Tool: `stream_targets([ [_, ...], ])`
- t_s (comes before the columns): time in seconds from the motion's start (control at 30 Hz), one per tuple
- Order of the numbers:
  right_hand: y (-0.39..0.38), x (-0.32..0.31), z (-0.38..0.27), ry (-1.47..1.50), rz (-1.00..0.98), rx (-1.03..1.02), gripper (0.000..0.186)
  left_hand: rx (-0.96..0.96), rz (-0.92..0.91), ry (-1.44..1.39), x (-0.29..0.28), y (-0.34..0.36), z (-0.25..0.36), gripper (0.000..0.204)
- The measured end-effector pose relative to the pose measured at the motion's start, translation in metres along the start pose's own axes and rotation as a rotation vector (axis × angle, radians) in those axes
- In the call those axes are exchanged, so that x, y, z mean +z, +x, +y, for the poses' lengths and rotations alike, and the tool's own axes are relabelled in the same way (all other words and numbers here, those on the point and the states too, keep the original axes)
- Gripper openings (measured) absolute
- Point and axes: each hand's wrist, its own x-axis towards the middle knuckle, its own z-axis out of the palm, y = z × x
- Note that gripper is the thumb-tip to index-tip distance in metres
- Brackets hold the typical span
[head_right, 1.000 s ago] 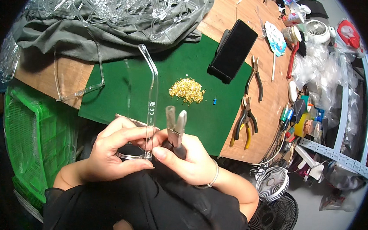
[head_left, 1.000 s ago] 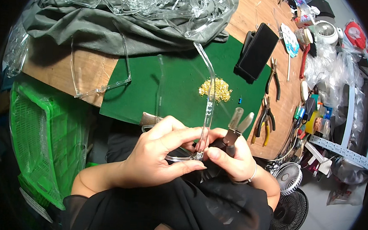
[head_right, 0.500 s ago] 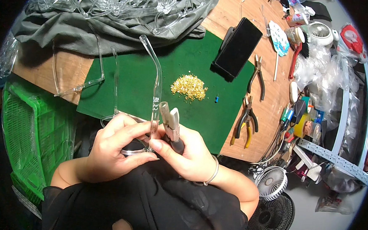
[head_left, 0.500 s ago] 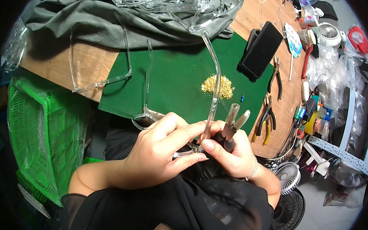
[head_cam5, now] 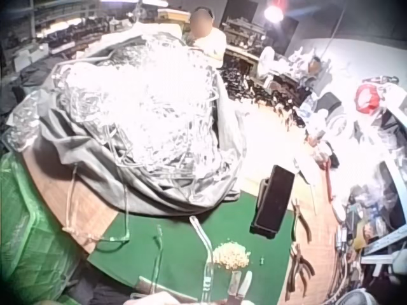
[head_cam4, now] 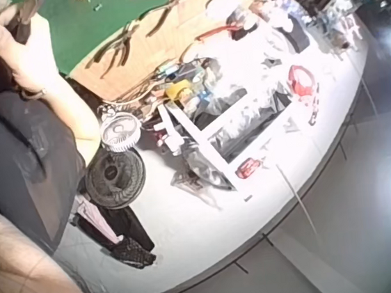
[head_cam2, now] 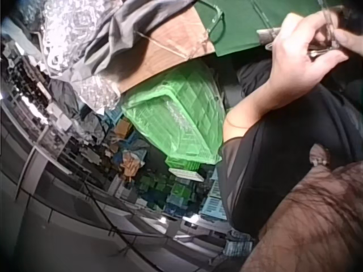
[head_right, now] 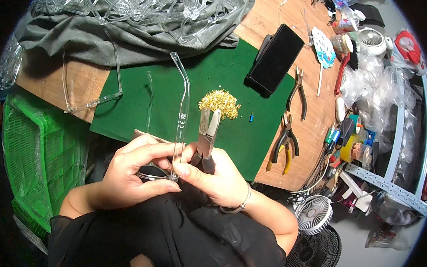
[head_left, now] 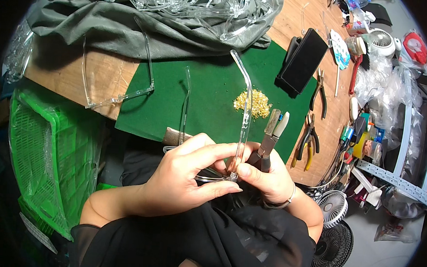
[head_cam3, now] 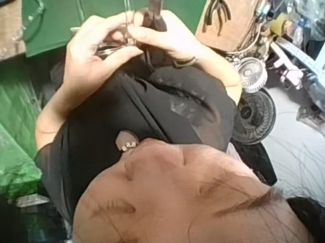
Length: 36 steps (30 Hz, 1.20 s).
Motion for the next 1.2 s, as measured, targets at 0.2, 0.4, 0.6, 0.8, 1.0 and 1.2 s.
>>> stream_targets([
  [0.2, -0.001, 0.003, -0.008, -0.021, -0.004, 0.035, 0.015, 0.009, -0.013, -0.012, -0.002, 0.000, 0.000, 0.054],
  [0.4, -0.014, -0.010, -0.005, -0.611, 0.113, -0.201, 0.011, -0.020, -0.013, -0.142, -0.004, -0.005, 0.001, 0.052],
  [0.6, -0.025, -0.022, -0.009, -1.252, -0.036, -0.255, 0.023, 0.124, -0.038, -0.081, -0.008, 0.004, 0.001, 0.049],
  [0.8, -0.018, -0.016, -0.017, -1.337, -0.105, -0.248, 0.025, 0.101, -0.036, -0.038, -0.008, 0.001, 0.000, 0.046],
  [1.0, -0.017, -0.011, -0.020, -1.471, -0.122, -0.217, 0.026, 0.166, -0.017, 0.046, -0.008, 0.002, -0.003, 0.047],
  [1.2, -0.021, -0.014, -0.005, -1.558, -0.012, -0.232, 0.025, 0.171, -0.074, 0.111, -0.008, 0.004, -0.011, 0.045],
])
